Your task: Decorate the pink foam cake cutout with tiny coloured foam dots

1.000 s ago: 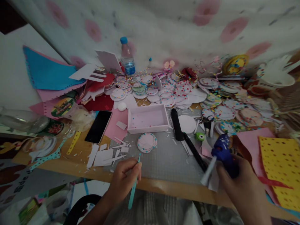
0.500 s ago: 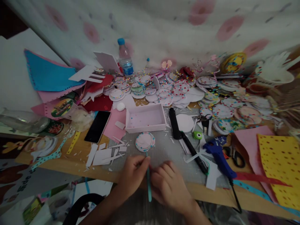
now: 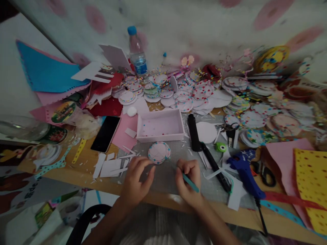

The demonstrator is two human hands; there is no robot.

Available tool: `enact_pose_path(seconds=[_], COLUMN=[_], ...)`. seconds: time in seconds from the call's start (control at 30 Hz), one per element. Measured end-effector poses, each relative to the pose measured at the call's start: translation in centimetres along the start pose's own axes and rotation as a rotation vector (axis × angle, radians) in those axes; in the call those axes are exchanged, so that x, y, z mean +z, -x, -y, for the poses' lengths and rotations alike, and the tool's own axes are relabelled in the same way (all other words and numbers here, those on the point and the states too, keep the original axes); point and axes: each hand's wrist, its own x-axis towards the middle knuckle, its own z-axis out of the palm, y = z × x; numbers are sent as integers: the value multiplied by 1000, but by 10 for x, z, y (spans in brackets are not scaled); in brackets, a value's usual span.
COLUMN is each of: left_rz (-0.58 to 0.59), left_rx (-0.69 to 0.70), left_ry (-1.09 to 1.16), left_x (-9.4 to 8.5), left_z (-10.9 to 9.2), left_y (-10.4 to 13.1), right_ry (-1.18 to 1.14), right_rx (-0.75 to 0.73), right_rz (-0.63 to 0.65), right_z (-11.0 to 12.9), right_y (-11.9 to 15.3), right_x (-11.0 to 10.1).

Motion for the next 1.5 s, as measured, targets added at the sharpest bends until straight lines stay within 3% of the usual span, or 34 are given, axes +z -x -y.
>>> enact_pose_path(seconds=[0.13,0.23,0.93,1.5], left_rz=[60,115,142,140], left_rx=[111,127,72,72], left_ry=[-170,-204,-190,-188], left_x=[1,3,5,6], left_z=[28,35,36,36], left_y=[-3,-4,-10,-11], right_ry=[-56,-77,-43,-120], right_rx=[83,113,131,172], right_rz=[19,34,41,-34], right_z=[1,0,1,-2], right_y=[0,-1,-4,-4], right_x=[1,1,3,2])
